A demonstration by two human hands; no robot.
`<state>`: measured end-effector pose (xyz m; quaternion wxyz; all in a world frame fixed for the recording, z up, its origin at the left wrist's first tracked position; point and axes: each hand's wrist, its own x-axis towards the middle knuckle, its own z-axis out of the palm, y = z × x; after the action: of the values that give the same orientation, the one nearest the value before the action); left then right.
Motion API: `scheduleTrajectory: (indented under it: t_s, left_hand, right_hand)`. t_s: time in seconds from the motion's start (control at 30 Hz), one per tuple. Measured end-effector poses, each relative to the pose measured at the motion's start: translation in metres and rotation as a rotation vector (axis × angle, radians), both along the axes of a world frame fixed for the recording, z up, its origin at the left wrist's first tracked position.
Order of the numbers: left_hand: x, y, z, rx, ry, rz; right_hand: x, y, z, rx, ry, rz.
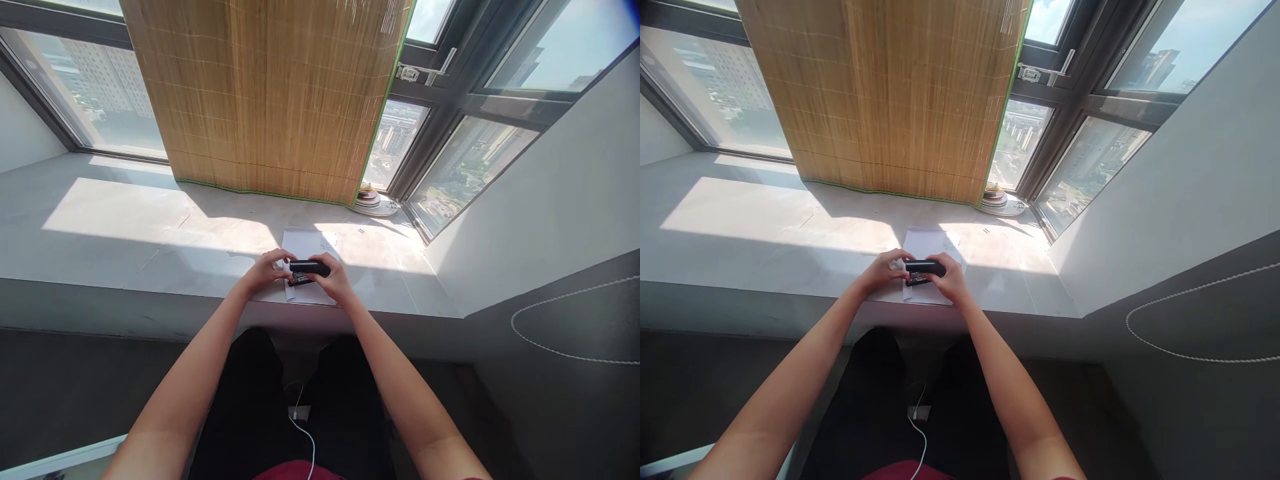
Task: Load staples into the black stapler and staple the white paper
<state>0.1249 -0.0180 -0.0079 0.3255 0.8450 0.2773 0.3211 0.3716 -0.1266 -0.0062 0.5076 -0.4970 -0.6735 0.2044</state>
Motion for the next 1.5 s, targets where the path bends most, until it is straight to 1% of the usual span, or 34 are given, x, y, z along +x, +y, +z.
scheduleTrajectory:
  t_s: [0.1, 0.23, 0.33, 0.4, 0.5, 0.6, 0.67, 0.73, 0.8, 0.87, 0.93, 1.03, 1.2, 1.27, 1.33, 1.4, 1.43, 1.5]
  left_hand:
    - [0.002, 0.001, -0.002, -0.006, 0.001, 0.029]
    - [0.002, 0.004, -0.006, -0.011, -0.004, 0.071]
    - [0.003, 0.006, -0.008, 0.025, 0.021, 0.092]
    - [0.008, 0.009, -0.007, 0.074, 0.087, 0.143]
    - [0.028, 0.02, 0.002, 0.162, 0.256, 0.185]
    - [0.068, 0.041, 0.016, 0.226, 0.415, 0.139]
    - [0.097, 0.059, 0.022, 0.254, 0.5, 0.137]
    - [0.12, 0.077, 0.024, 0.282, 0.575, 0.108]
    - [0.133, 0.092, 0.02, 0.307, 0.629, 0.065]
    - [0.136, 0.104, 0.014, 0.33, 0.646, 0.038]
    - [0.133, 0.114, 0.007, 0.328, 0.613, 0.034]
    - [0.127, 0.123, -0.001, 0.253, 0.492, -0.014]
    - [0.128, 0.129, 0.001, 0.042, 0.257, -0.175]
    - [0.129, 0.13, 0.002, -0.034, 0.215, -0.24]
    - [0.13, 0.13, 0.001, -0.066, 0.201, -0.27]
    - [0.131, 0.13, -0.001, -0.043, 0.207, -0.275]
    - [0.132, 0.129, -0.002, 0.0, 0.213, -0.265]
    - [0.136, 0.123, -0.003, 0.145, 0.212, -0.2]
  right_hand:
    - [0.033, -0.001, -0.002, -0.015, 0.033, -0.142]
    - [0.099, -0.007, -0.004, -0.025, 0.081, -0.366]
    - [0.135, -0.01, -0.008, -0.039, 0.041, -0.444]
    - [0.146, -0.008, -0.013, -0.04, 0.022, -0.455]
    - [0.148, -0.003, -0.018, -0.02, -0.063, -0.442]
    - [0.146, 0.001, -0.019, 0.007, -0.17, -0.419]
    - [0.145, 0.002, -0.019, 0.024, -0.194, -0.414]
    - [0.145, 0.002, -0.018, 0.039, -0.208, -0.415]
    - [0.145, 0.001, -0.017, 0.059, -0.229, -0.415]
    - [0.144, 0.0, -0.017, 0.082, -0.246, -0.419]
    - [0.144, 0.0, -0.017, 0.095, -0.258, -0.428]
    - [0.144, -0.001, -0.018, 0.092, -0.267, -0.442]
    - [0.146, -0.002, -0.017, 0.103, -0.287, -0.457]
    - [0.146, -0.003, -0.016, 0.107, -0.303, -0.456]
    - [0.146, -0.004, -0.015, 0.105, -0.327, -0.451]
    - [0.143, -0.004, -0.014, 0.094, -0.368, -0.431]
    - [0.142, -0.005, -0.014, 0.088, -0.405, -0.415]
    - [0.137, -0.005, -0.014, 0.077, -0.516, -0.378]
